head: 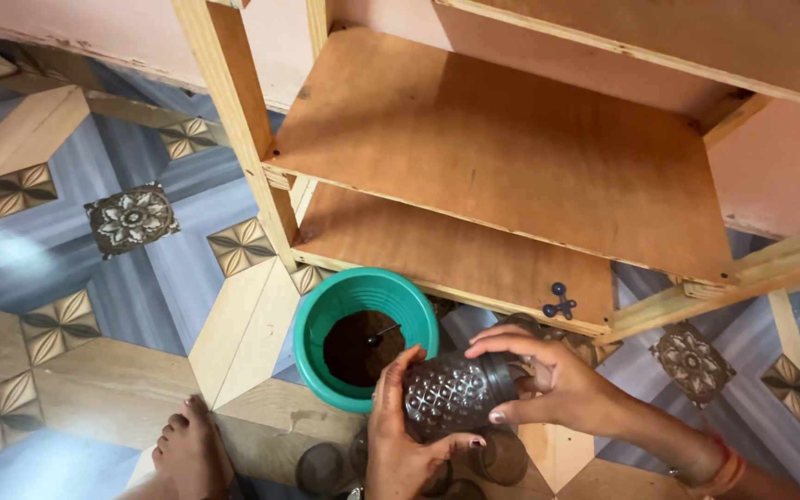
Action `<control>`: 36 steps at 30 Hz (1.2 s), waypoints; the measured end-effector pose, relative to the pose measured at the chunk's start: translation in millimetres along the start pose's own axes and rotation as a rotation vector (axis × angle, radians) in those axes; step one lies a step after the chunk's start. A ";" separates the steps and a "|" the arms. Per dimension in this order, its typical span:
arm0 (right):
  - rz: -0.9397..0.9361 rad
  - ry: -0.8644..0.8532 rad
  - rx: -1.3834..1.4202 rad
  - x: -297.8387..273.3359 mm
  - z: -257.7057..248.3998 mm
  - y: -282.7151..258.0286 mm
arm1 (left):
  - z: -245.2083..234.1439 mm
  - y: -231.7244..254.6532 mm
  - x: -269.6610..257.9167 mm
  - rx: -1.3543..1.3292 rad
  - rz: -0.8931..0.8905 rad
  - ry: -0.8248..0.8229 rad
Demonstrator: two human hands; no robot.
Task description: The person scoops a dark brown powder from a green bowl into a clear plastic jar using a spoon. They repeat this action multiple times, filling the jar with the powder.
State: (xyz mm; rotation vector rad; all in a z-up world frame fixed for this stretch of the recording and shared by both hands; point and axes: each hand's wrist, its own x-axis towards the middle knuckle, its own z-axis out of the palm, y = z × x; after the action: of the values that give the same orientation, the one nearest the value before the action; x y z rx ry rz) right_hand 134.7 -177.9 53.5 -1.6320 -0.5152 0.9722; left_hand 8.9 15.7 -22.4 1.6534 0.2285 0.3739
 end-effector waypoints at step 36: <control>0.227 0.043 0.123 3.6 18.1 -14.5 | -6.8 -25.7 -0.8 -0.199 0.061 -0.040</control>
State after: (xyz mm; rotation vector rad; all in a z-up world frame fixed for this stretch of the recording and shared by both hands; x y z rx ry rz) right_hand 124.3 -160.4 65.1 -1.6199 -0.2383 1.1107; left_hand 7.4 24.7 -47.3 1.4728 0.1077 0.3965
